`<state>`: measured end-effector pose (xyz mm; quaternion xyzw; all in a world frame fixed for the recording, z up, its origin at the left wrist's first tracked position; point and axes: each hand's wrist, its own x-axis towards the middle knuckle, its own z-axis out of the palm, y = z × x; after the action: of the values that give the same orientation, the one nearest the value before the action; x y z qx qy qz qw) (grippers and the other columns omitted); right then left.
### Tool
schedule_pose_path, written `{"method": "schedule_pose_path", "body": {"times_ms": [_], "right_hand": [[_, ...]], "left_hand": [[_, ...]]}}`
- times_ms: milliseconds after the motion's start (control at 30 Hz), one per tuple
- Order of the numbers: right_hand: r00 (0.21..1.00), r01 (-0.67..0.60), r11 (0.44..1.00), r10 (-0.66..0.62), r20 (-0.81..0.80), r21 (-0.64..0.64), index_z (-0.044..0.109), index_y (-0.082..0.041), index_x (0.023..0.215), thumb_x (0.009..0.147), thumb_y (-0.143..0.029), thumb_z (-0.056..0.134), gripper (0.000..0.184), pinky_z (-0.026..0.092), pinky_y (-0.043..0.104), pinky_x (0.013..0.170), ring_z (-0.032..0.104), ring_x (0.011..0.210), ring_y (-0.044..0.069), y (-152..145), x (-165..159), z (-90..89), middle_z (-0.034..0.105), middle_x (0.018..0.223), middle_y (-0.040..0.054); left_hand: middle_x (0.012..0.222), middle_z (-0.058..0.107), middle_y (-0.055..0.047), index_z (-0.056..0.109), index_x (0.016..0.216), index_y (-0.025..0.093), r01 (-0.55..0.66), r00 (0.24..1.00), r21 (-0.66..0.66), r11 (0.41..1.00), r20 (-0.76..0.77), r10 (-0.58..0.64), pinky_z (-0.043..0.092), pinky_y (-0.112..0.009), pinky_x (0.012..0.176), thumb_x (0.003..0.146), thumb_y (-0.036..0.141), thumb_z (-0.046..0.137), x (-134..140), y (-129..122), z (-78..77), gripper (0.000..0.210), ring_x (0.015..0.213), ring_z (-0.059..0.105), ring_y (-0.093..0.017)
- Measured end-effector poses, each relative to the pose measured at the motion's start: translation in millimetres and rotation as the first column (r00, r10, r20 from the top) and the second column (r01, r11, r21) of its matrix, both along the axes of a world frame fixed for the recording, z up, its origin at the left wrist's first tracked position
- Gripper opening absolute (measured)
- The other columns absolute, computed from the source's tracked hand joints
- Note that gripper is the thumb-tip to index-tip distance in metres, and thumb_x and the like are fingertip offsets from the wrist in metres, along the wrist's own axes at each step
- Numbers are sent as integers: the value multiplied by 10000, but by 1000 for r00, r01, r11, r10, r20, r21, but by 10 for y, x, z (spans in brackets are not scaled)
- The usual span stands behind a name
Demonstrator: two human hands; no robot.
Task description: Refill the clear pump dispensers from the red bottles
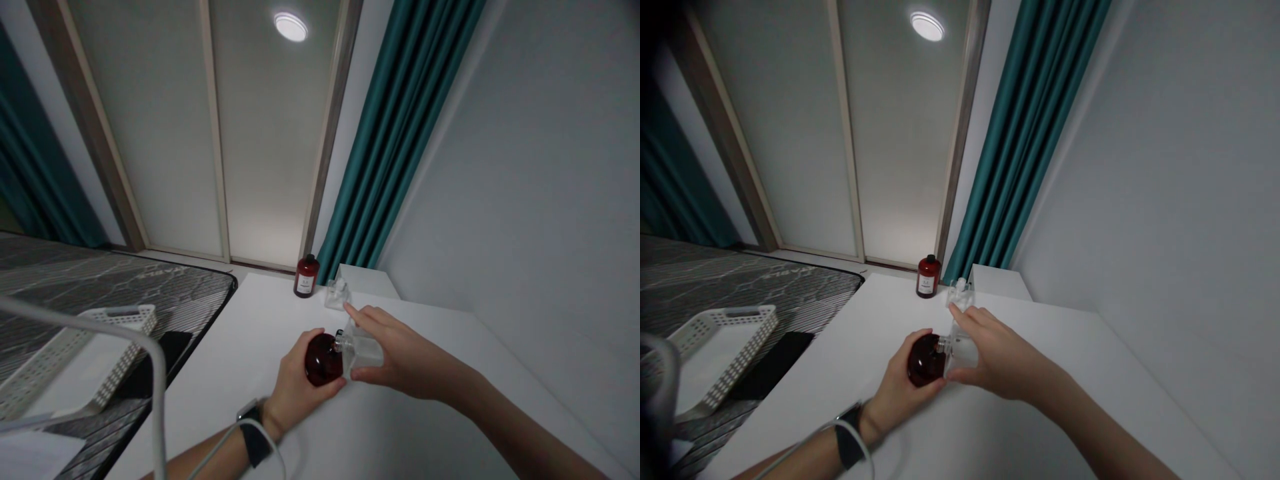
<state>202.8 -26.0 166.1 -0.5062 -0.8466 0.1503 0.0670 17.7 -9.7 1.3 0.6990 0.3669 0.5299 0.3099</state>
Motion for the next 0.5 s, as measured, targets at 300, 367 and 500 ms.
{"method": "schedule_pose_path", "body": {"times_ms": [300,367,500], "right_hand": [[999,-29,1000,30,-23,8,277,-210,1537,742,-330,798,958,383,458,1101,475,1264,295,19,25,-7,542,1353,130],[1000,-21,1000,21,-11,-6,281,-185,1536,739,-324,801,961,379,455,1104,469,1268,298,17,20,1,537,1356,139],[1000,-21,1000,21,-1,-18,271,-181,1539,740,-312,801,968,381,438,1102,469,1259,290,16,19,0,538,1349,134]], "left_hand": [[1205,616,-77,448,1289,216,27,1000,-33,999,-7,-27,513,-391,983,687,263,778,3,4,14,688,1099,629,-255],[1209,612,-80,448,1287,212,30,1000,-42,999,-5,-30,508,-391,989,692,263,773,2,0,11,680,1103,626,-255],[1212,612,-75,449,1288,214,37,999,-39,999,4,-37,508,-383,985,695,257,767,-5,-1,3,674,1103,625,-252]]}}
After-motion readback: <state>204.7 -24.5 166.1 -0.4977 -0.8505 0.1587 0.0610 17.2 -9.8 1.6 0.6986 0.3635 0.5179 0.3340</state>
